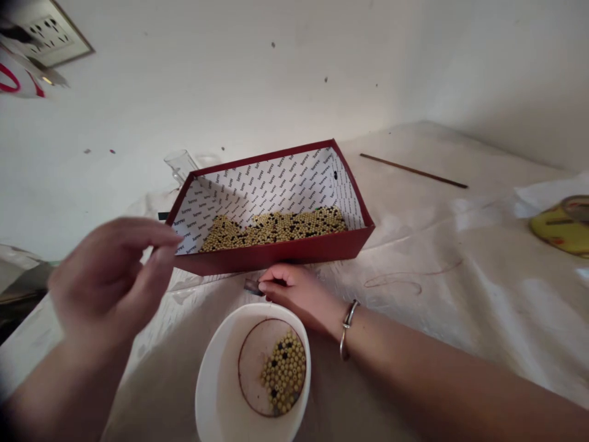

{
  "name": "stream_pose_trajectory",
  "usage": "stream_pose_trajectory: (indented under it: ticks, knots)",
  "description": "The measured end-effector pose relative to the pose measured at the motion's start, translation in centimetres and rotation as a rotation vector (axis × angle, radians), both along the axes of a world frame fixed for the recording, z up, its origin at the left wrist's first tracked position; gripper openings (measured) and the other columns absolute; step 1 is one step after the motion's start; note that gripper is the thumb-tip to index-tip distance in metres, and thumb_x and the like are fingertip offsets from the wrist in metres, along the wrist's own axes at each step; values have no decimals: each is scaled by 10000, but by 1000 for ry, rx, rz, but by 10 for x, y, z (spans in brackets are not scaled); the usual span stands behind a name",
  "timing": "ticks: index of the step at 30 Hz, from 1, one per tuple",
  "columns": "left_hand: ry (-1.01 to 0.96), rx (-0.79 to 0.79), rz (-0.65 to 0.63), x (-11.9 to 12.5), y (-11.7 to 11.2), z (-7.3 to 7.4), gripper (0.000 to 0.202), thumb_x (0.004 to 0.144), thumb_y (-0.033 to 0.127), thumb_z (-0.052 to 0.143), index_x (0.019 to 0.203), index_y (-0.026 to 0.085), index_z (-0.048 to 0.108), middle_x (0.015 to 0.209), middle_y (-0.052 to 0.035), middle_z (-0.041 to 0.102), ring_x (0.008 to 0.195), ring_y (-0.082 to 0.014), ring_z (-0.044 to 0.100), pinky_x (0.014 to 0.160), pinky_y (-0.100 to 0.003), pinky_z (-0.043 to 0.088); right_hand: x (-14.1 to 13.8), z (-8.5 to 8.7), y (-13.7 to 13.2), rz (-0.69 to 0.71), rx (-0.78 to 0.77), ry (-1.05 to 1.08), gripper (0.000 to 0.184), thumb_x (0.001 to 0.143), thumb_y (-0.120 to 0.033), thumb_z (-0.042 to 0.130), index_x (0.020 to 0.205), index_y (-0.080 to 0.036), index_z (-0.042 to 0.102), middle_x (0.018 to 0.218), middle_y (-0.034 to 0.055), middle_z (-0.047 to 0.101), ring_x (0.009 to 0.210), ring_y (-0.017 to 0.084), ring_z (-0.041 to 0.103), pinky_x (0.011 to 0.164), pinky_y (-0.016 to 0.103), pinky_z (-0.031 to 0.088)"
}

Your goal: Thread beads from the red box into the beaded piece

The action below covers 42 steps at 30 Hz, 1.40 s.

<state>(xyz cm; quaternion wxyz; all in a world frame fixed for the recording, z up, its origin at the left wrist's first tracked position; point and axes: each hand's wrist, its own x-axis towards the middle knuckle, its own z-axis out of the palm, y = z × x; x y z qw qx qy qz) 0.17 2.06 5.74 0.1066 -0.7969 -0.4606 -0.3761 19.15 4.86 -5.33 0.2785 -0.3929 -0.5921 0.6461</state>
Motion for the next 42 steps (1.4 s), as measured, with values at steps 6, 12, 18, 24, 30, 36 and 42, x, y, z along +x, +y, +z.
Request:
stream_pose_trajectory:
  ticks: [6, 12, 18, 24, 30, 36, 42]
  knots:
    - [624, -662, 213, -1, 92, 6, 254, 758, 353, 424, 904, 258, 609, 901, 19, 643, 772, -145, 568, 649, -249, 421, 2, 2, -1, 30, 23, -22, 193, 774, -348, 515, 772, -161, 562, 675, -5, 529, 602, 87, 440, 529, 198, 351]
    - [921, -967, 263, 10, 126, -21, 293, 564, 327, 589, 842, 251, 646, 791, -36, 667, 656, -193, 574, 579, -278, 414, 4, 6, -1, 54, 65, -47, 193, 789, -338, 485, 791, -157, 549, 713, 4, 534, 652, 99, 451, 570, 208, 372]
    - [939, -1008, 253, 12, 120, -29, 186, 566, 293, 570, 728, 256, 654, 709, -23, 661, 581, -174, 555, 530, -266, 395, 5, 4, -1, 64, 110, -44, 181, 784, -324, 487, 767, -155, 549, 705, 1, 539, 647, 97, 454, 573, 208, 373]
    - [851, -812, 328, 9, 116, -10, 253, 683, 434, 506, 765, 232, 636, 733, -31, 646, 643, -188, 558, 548, -276, 390, 5, 4, -1, 49, 147, -44, 181, 780, -328, 493, 777, -161, 564, 727, 4, 565, 670, 105, 479, 603, 220, 381]
    - [357, -159, 151, 13, 41, 7, 164, 762, 354, 529, 741, 208, 602, 726, -3, 618, 667, -137, 551, 579, -256, 420, 5, 2, -2, 6, 38, -4, 202, 775, -360, 502, 785, -172, 574, 690, -4, 560, 613, 92, 475, 572, 216, 374]
    - [249, 29, -242, 16, -2, -45, 199, 679, 183, 659, 874, 214, 637, 793, -9, 616, 743, -115, 555, 706, -271, 466, 4, 1, -1, -36, -69, 126, 182, 744, -343, 553, 793, -169, 574, 708, -6, 563, 613, 87, 479, 586, 222, 383]
    - [220, 5, -233, 13, 10, -84, 262, 704, 185, 641, 962, 226, 627, 803, -7, 615, 742, -111, 529, 679, -261, 456, 5, 3, -1, -11, -143, 201, 191, 724, -350, 577, 725, -161, 550, 618, -37, 511, 548, 69, 432, 531, 208, 348]
